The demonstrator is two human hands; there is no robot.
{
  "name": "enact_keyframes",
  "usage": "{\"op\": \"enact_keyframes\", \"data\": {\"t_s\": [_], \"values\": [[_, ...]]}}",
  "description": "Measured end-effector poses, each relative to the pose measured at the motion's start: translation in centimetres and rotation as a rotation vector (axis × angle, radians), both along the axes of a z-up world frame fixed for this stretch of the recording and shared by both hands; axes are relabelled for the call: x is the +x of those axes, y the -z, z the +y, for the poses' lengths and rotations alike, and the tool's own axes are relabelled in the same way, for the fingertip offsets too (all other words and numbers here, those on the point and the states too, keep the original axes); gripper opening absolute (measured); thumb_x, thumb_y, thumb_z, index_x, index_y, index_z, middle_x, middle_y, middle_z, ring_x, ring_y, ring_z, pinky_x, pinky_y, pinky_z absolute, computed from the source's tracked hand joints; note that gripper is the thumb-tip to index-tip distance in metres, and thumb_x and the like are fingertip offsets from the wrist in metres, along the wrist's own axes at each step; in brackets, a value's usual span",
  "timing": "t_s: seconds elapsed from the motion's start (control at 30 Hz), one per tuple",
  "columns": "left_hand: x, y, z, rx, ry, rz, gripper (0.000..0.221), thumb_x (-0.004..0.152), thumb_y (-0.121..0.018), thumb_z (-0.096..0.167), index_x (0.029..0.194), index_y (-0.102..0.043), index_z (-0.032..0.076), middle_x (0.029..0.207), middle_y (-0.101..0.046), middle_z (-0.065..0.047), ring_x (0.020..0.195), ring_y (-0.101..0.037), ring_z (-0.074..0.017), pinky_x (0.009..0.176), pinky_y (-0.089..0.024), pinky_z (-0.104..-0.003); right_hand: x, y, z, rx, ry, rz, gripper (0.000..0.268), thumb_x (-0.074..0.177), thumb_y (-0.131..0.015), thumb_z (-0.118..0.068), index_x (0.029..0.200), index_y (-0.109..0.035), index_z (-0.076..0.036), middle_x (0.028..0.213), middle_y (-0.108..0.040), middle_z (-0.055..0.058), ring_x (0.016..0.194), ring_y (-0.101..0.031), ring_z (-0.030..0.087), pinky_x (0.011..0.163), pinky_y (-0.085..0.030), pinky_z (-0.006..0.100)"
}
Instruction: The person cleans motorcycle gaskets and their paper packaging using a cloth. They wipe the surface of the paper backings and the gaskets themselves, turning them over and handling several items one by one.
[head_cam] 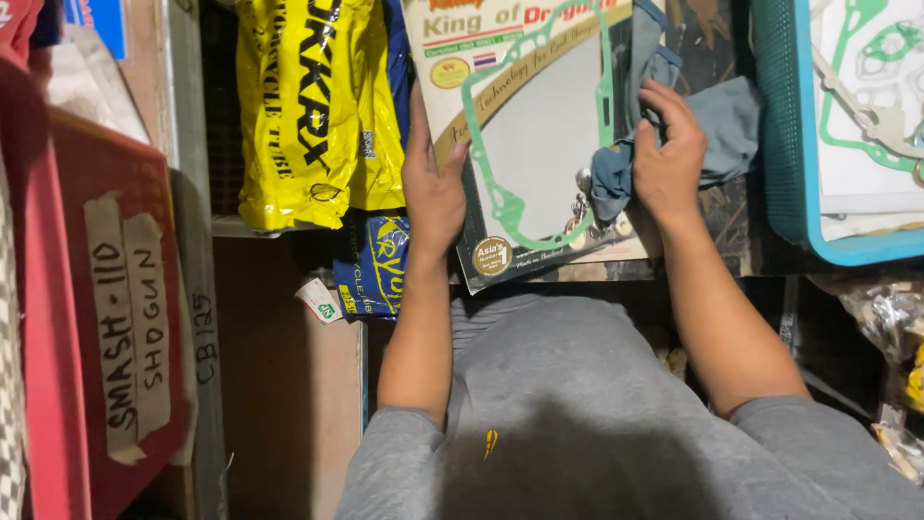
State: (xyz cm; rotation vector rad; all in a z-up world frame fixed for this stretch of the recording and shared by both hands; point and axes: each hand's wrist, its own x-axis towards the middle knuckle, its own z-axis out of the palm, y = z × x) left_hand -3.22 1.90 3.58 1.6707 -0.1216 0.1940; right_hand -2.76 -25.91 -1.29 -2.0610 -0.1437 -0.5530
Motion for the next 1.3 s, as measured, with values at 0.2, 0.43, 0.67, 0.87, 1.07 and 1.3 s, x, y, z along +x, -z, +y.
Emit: {"op": "enact_keyframes", "data": {"t_s": [0.2, 0.43, 0.67, 0.87, 1.07, 1.3], "values": [[-0.2, -0.8, -0.1, -0.072, -0.105, -0.076, 0.069, 0.106, -0.060, 0.005, 0.163, -0.023, 0.007, 0.171, -0.030, -0.019, 0.156, -0.039, -0.0322, 0.133, -0.031, -0.043, 0.0, 1.6, -1.8, -0.108, -0.051, 0.038, 0.031, 0.083, -0.060, 0.013, 0.111, -0.073, 0.007, 0.130, -0.070, 0.017, 0.124, -0.054, 0.035, 0.108, -0.044, 0.043], [-0.5, -2.1, 0.3, -0.158, -0.140, -0.152, 0.072, 0.106, -0.058, -0.002, 0.166, -0.019, 0.010, 0.170, -0.035, -0.020, 0.152, -0.047, -0.0305, 0.131, -0.035, -0.039, -0.1, 1.0, -2.4, -0.151, -0.099, 0.083, 0.027, 0.084, -0.066, 0.013, 0.107, -0.076, 0.004, 0.133, -0.069, 0.014, 0.128, -0.052, 0.033, 0.111, -0.042, 0.041], [-0.5, -2.4, 0.5, -0.212, -0.162, -0.161, 0.071, 0.103, -0.053, -0.011, 0.165, -0.021, 0.006, 0.169, -0.035, -0.019, 0.151, -0.046, -0.0287, 0.131, -0.034, -0.039, -0.4, -0.3, -3.6, -0.253, -0.267, 0.166, 0.044, 0.076, -0.058, 0.010, 0.116, -0.074, 0.000, 0.140, -0.065, 0.009, 0.136, -0.045, 0.034, 0.114, -0.027, 0.048], [-0.4, -2.1, 1.0, -0.255, -0.153, -0.145, 0.071, 0.107, -0.060, 0.005, 0.165, -0.019, 0.007, 0.163, -0.044, -0.021, 0.144, -0.053, -0.0287, 0.126, -0.040, -0.039, -0.5, 4.3, -5.1, 0.380, -0.374, 0.208, 0.040, 0.094, -0.045, -0.012, 0.122, -0.063, 0.008, 0.129, -0.061, 0.018, 0.121, -0.053, 0.027, 0.110, -0.040, 0.038], [-0.7, -3.3, 1.2, -0.369, -0.146, -0.149, 0.070, 0.105, -0.065, 0.005, 0.163, -0.026, 0.004, 0.157, -0.052, -0.019, 0.138, -0.059, -0.0258, 0.121, -0.044, -0.036, -0.7, 4.5, -4.6, -0.051, -0.316, 0.105, 0.048, 0.105, -0.034, -0.027, 0.119, -0.064, 0.008, 0.124, -0.060, 0.020, 0.118, -0.052, 0.034, 0.112, -0.031, 0.043], [-0.6, -3.8, 1.6, -0.421, -0.159, -0.159, 0.070, 0.104, -0.068, 0.010, 0.162, -0.029, 0.004, 0.153, -0.055, -0.021, 0.134, -0.062, -0.0282, 0.120, -0.048, -0.039, -0.5, 0.7, -5.0, 0.022, -0.525, 0.221, 0.061, 0.067, -0.078, -0.019, 0.121, -0.065, 0.007, 0.133, -0.061, 0.021, 0.120, -0.055, 0.036, 0.108, -0.041, 0.046]]}}
